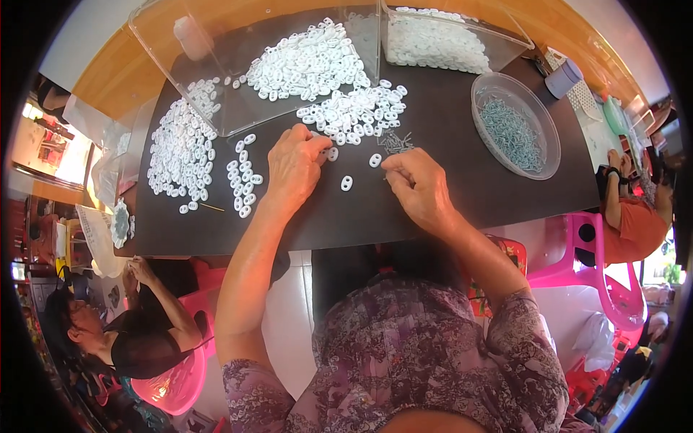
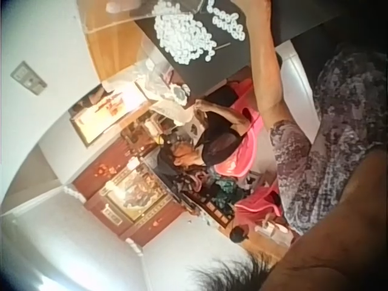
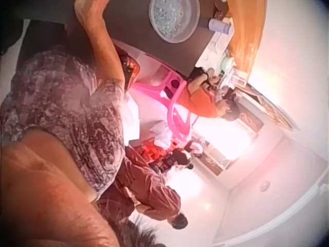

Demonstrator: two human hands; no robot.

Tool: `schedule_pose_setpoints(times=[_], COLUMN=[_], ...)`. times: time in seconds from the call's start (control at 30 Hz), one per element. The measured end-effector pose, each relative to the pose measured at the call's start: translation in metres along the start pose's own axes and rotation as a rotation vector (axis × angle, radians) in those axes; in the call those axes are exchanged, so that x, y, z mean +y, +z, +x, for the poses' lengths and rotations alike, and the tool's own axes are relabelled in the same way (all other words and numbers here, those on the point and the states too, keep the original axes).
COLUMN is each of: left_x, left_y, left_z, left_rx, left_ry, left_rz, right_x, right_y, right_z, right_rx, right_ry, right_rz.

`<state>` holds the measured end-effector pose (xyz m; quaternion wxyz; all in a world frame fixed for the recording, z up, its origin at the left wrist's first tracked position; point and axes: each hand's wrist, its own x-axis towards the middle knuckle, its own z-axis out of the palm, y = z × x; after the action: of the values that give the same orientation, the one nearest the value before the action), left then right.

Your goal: The recorder is assembling small hardware components by manually inserting metal pins into white plastic parts at a workbench.

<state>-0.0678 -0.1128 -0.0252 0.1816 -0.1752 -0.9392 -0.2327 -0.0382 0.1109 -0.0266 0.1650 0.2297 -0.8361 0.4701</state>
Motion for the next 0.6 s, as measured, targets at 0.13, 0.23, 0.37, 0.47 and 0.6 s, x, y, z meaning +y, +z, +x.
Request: schedule_pose_setpoints(times=[0.13,0.23,0.37,0.47,0.6], left_x=[0.001,-0.001,-0.002,0.004,-0.004], left_y=[0.001,-0.001,-0.008,-0.016,-0.011], left_z=[0.002,0.005,0.009,0.016,0.013], left_rx=[-0.031,-0.014,-0.145,-0.229,-0.173], left_ry=[-0.011,-0.010,-0.161,-0.310,-0.308], left_rz=[-0.002,-0.007,-0.186,-0.286,-0.428], right_x=[0.004,0.006,0.009,0.009,0.007], right_y=[0.002,0.001,0.002,0.002,0.001], right_z=[-0.001,-0.002,-0.003,-0.002,0.000], right_rx=[0.025,0.013,-0.006,-0.002,0.005], right_ry=[0.039,0.051,0.067,0.055,0.010], right_rz=[0.018,0.018,0.019,0.006,0.002])
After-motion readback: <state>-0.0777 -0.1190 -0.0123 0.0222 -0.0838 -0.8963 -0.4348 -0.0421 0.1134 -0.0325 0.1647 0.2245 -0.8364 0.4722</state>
